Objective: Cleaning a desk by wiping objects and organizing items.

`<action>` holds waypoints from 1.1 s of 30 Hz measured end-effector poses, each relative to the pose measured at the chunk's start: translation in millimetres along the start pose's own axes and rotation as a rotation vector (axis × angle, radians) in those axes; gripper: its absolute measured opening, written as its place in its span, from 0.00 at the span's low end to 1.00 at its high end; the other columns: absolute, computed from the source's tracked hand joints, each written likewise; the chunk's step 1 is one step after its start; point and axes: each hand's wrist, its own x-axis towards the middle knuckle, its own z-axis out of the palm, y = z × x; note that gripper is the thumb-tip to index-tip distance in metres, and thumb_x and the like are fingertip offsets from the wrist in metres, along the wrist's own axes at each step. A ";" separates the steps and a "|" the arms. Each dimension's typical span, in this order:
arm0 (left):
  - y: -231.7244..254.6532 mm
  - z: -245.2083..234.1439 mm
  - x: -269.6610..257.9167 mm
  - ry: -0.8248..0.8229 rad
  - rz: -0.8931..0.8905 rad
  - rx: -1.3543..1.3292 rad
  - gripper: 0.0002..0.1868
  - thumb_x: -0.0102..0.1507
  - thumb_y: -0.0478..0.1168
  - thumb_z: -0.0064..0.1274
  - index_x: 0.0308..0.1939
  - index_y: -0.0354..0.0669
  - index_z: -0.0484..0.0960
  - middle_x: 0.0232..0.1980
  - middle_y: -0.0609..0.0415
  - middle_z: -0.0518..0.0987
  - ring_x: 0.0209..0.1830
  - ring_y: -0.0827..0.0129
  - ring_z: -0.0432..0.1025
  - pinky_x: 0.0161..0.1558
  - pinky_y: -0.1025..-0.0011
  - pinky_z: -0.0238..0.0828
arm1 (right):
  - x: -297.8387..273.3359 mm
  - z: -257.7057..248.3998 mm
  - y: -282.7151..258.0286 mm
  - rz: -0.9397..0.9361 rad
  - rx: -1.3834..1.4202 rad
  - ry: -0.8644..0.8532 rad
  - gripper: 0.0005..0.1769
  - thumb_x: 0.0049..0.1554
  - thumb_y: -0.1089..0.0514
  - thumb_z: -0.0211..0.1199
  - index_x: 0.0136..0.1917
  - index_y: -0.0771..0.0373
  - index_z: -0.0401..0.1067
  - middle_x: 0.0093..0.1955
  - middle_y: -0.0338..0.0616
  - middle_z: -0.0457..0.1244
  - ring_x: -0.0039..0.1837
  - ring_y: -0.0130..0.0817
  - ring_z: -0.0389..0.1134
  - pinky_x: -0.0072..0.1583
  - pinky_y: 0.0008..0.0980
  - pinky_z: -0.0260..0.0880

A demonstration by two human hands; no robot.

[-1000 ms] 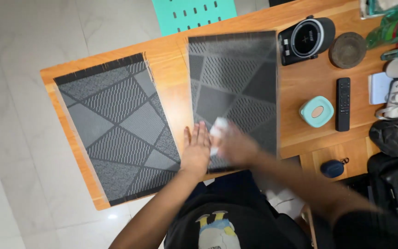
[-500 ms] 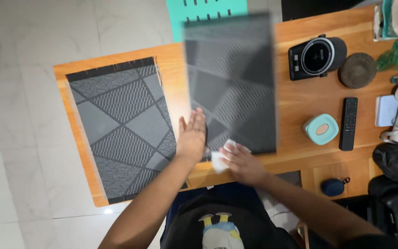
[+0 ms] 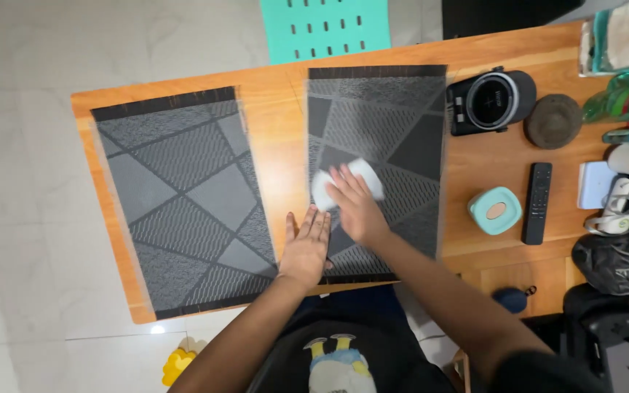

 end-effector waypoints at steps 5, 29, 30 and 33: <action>-37.7 45.3 -34.5 0.322 0.142 -0.088 0.52 0.58 0.63 0.60 0.77 0.51 0.52 0.82 0.37 0.42 0.82 0.44 0.33 0.73 0.33 0.24 | -20.8 -11.5 -3.9 0.032 -0.216 0.061 0.31 0.54 0.62 0.58 0.72 0.53 0.68 0.82 0.59 0.47 0.83 0.66 0.43 0.77 0.68 0.41; -302.8 145.1 -116.4 1.042 -1.038 -0.778 0.26 0.64 0.34 0.48 0.69 0.44 0.73 0.57 0.37 0.80 0.54 0.40 0.75 0.56 0.51 0.70 | 98.3 149.2 -191.0 -0.222 -0.901 -0.132 0.42 0.58 0.46 0.54 0.80 0.67 0.53 0.75 0.60 0.59 0.72 0.61 0.57 0.70 0.67 0.48; -306.3 140.0 -112.9 1.092 -0.954 -0.731 0.26 0.64 0.35 0.48 0.67 0.42 0.73 0.59 0.38 0.79 0.53 0.39 0.74 0.54 0.50 0.70 | 59.1 142.2 -218.6 -0.329 -0.637 -0.238 0.43 0.57 0.44 0.56 0.80 0.66 0.53 0.76 0.59 0.57 0.74 0.60 0.55 0.70 0.70 0.46; -311.6 115.2 -115.1 1.034 -0.928 -0.720 0.23 0.65 0.38 0.47 0.65 0.44 0.74 0.55 0.40 0.80 0.50 0.40 0.74 0.50 0.49 0.70 | 16.5 143.8 -200.4 -0.592 0.171 -0.547 0.46 0.56 0.38 0.61 0.78 0.62 0.54 0.79 0.57 0.51 0.79 0.57 0.49 0.69 0.76 0.39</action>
